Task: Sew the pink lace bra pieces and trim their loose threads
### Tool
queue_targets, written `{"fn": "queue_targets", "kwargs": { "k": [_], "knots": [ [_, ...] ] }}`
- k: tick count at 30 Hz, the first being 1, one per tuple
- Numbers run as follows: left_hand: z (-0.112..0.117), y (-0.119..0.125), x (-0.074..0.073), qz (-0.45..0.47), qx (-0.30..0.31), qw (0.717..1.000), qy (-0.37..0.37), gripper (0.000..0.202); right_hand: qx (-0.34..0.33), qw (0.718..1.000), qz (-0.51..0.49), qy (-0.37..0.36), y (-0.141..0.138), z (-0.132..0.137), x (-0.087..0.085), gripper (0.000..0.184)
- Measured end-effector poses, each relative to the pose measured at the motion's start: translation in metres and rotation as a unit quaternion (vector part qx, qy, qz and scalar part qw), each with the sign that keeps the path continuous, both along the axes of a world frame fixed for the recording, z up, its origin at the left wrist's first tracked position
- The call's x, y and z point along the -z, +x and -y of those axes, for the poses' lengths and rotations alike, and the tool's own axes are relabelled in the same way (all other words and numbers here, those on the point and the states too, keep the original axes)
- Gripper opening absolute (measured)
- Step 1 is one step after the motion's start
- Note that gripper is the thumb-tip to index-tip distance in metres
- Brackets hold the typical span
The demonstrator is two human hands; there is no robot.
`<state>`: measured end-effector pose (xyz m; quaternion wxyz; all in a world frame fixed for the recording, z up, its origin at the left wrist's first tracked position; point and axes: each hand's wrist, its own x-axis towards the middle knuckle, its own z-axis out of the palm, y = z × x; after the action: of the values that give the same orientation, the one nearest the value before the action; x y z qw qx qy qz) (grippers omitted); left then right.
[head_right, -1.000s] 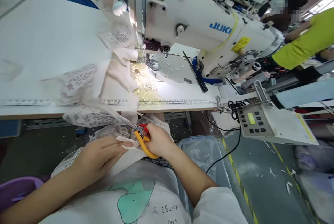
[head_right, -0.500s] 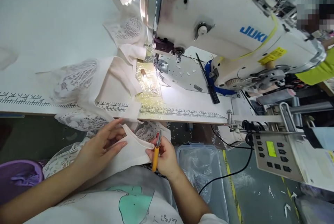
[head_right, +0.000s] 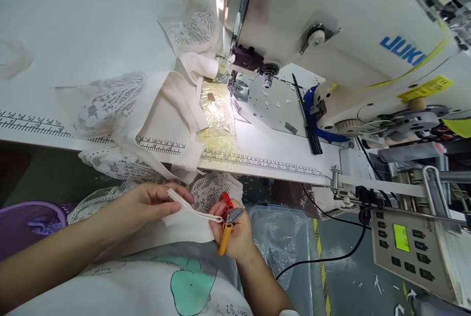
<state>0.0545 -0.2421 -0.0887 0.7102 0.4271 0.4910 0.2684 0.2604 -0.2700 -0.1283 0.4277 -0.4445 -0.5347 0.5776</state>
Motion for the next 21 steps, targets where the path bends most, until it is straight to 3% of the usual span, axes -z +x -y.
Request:
{"fn": "queue_targets", "kwargs": {
  "k": [5,8,10,13,17,21],
  "knots": [
    [0.005,0.006,-0.002,-0.081,0.006,0.995,0.057,0.027,-0.018,0.999,0.023,-0.016,0.007,0.002,0.002,0.022],
    [0.007,0.01,-0.005,-0.193,-0.021,0.968,0.16,0.029,-0.004,0.999,0.045,-0.014,0.008,0.005,0.003,0.022],
    [0.008,0.011,-0.007,-0.233,-0.025,0.954,0.19,0.029,0.013,0.998,0.059,-0.006,0.008,0.007,0.004,0.018],
    [0.008,0.009,-0.008,-0.211,-0.006,0.965,0.158,0.023,0.036,0.997,0.071,0.009,0.006,0.009,0.005,0.014],
    [0.007,0.005,-0.007,-0.089,0.021,0.995,0.034,0.025,0.031,0.996,0.077,0.024,0.005,0.009,0.005,0.015],
    [0.008,0.006,-0.003,0.001,0.007,0.998,-0.059,0.026,0.012,0.996,0.076,0.036,0.005,0.01,0.007,0.014]
  ]
}}
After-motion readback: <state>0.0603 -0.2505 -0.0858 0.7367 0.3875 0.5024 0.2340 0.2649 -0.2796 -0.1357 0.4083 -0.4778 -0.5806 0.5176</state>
